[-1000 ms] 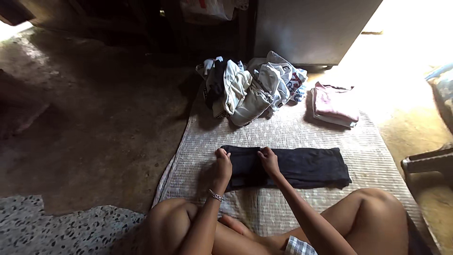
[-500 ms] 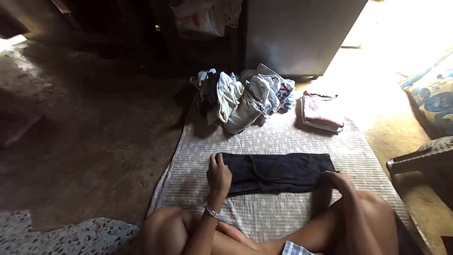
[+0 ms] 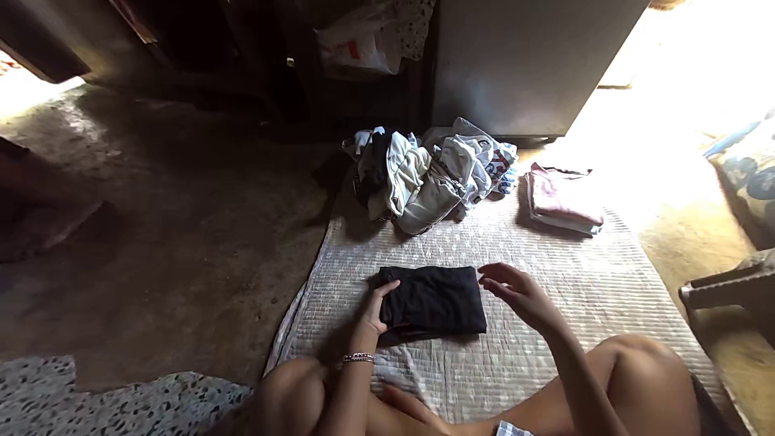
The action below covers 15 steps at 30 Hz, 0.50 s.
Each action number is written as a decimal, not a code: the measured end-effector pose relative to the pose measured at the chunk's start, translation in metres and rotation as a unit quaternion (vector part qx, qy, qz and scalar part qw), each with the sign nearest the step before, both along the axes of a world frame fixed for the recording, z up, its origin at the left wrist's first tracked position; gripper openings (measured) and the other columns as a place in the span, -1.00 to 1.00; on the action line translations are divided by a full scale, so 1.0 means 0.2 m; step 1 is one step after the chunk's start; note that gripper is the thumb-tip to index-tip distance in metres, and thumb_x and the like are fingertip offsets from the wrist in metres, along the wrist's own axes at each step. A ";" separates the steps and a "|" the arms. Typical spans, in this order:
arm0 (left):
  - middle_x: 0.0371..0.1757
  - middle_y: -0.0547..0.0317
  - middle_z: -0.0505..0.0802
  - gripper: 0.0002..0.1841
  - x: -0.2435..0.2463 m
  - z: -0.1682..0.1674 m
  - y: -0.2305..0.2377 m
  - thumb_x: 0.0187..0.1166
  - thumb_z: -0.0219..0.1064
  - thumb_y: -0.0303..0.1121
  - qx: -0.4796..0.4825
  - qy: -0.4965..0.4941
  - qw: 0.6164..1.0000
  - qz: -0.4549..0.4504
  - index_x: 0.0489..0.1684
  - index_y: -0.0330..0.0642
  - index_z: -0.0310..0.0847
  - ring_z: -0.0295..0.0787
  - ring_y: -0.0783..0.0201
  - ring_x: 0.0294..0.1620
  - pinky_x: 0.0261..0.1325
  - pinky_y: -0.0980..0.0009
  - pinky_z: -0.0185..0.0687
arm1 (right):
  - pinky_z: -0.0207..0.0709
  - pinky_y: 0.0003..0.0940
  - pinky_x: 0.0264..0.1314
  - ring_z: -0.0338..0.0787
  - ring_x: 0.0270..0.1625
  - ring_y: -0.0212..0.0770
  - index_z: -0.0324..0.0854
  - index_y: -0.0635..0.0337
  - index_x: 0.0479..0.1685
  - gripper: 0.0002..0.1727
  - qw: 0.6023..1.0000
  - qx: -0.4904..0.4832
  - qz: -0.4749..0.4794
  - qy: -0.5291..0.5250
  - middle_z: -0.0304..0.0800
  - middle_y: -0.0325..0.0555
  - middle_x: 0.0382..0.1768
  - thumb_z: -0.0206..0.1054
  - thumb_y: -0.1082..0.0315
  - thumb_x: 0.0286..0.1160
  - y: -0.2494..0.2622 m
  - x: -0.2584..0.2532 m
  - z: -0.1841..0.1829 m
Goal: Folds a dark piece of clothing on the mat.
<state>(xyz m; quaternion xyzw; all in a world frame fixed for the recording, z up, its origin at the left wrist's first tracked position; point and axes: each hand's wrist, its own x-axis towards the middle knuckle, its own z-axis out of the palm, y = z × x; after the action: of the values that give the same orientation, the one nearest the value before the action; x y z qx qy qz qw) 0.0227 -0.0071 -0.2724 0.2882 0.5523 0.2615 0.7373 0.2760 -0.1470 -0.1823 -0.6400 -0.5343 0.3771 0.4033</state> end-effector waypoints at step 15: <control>0.57 -0.10 0.61 -0.45 0.00 0.24 -0.26 0.91 -0.19 -0.11 0.186 0.043 0.979 0.065 0.60 -0.32 0.41 0.48 0.09 0.59 0.56 0.02 0.36 | 0.73 -0.27 0.12 0.82 0.01 -0.25 0.61 0.42 0.24 -0.52 0.976 -0.046 -0.025 0.211 0.79 0.07 0.08 0.45 0.62 0.22 0.16 -0.35 -0.12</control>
<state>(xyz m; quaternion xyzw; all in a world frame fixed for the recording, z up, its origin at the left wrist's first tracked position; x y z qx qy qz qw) 0.0219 -0.0596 -0.2252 0.3949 0.5423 0.3946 0.6279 0.2050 -0.1155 -0.2068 -0.5769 -0.4036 0.5175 0.4862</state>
